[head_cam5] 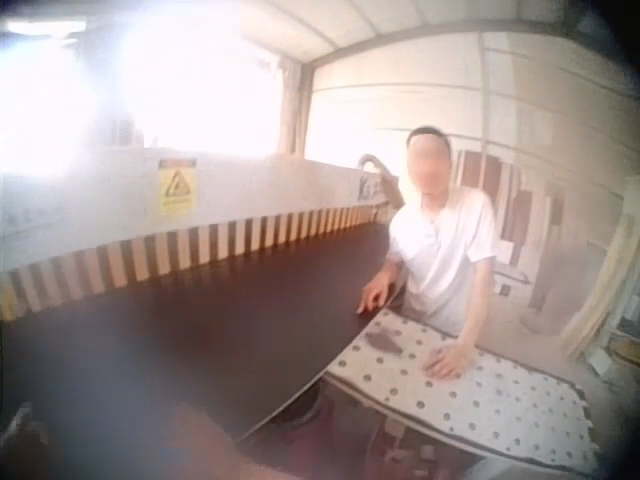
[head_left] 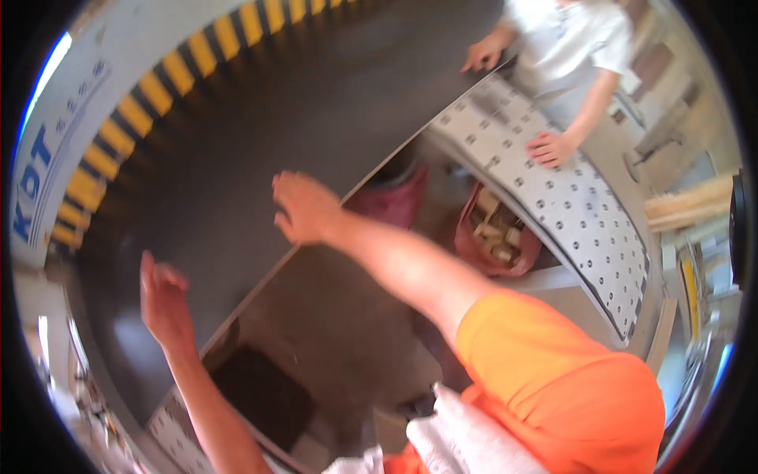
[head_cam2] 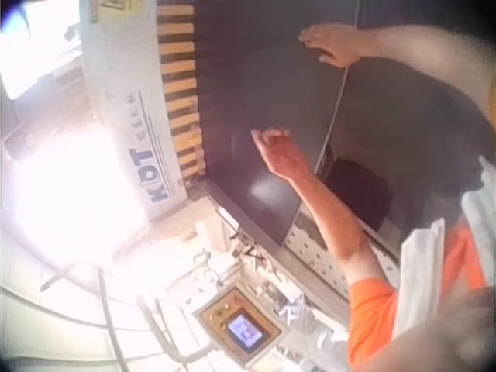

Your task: The person positions a board on a cutting machine table, presses buttons on the control panel, and removes a cut strip. Together with a coworker, the person carries the cut board onto a stack and loads another board into the machine.

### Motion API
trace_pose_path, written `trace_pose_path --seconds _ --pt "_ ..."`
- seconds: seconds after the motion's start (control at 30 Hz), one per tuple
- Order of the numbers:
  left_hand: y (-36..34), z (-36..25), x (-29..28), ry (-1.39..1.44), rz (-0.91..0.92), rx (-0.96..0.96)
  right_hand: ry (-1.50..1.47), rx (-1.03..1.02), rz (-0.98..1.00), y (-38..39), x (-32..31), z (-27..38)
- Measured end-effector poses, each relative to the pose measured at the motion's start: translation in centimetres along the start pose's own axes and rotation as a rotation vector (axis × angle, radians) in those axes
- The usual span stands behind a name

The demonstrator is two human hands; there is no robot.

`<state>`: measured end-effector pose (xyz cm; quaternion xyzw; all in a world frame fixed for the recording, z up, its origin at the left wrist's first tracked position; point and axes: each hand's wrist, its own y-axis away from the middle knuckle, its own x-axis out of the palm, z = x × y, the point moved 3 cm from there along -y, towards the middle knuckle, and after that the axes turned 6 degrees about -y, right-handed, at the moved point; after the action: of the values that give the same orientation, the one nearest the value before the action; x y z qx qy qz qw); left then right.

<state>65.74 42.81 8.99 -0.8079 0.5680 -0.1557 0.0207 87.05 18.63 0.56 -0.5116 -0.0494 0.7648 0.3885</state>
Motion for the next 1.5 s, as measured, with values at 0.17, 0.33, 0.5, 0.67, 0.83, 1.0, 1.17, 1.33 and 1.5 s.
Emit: trace_pose_path --seconds 0.17,0.33,0.5,0.67,0.83,1.0,1.17,1.33,1.5 --pt "-5.3 -11.8 27.7 0.090 0.891 0.503 0.038 0.022 0.022 0.9 0.9 -2.1" --pt "-8.2 -1.4 27.1 -0.482 0.350 0.109 -0.124 0.136 0.244 1.9 1.3 -4.7" --pt "-3.9 9.9 8.6 -1.562 -0.337 -0.214 -0.047 0.057 0.190 1.1 -0.9 -0.1" --pt "-2.5 14.0 6.9 -1.869 -0.387 -0.506 -0.075 0.115 0.251 1.6 -2.1 -2.6" --pt "-3.0 13.3 7.6 -1.883 -0.416 -0.576 -0.090 0.137 0.280 1.4 -2.1 -2.7" --pt "-3.0 11.2 10.2 -1.911 -0.402 -0.465 -0.207 0.056 0.399 0.8 -4.9 -7.4" --pt "-3.5 10.6 12.1 -1.878 -0.375 -0.489 0.156 0.367 -0.024 1.4 -15.1 -23.8" --pt "-2.7 9.2 11.7 -1.906 -0.344 -0.520 0.307 0.490 -0.005 1.2 -17.8 -27.2" --pt "-3.7 8.1 14.1 -1.847 -0.368 -0.496 0.335 0.535 0.095 1.4 -18.0 -27.4"
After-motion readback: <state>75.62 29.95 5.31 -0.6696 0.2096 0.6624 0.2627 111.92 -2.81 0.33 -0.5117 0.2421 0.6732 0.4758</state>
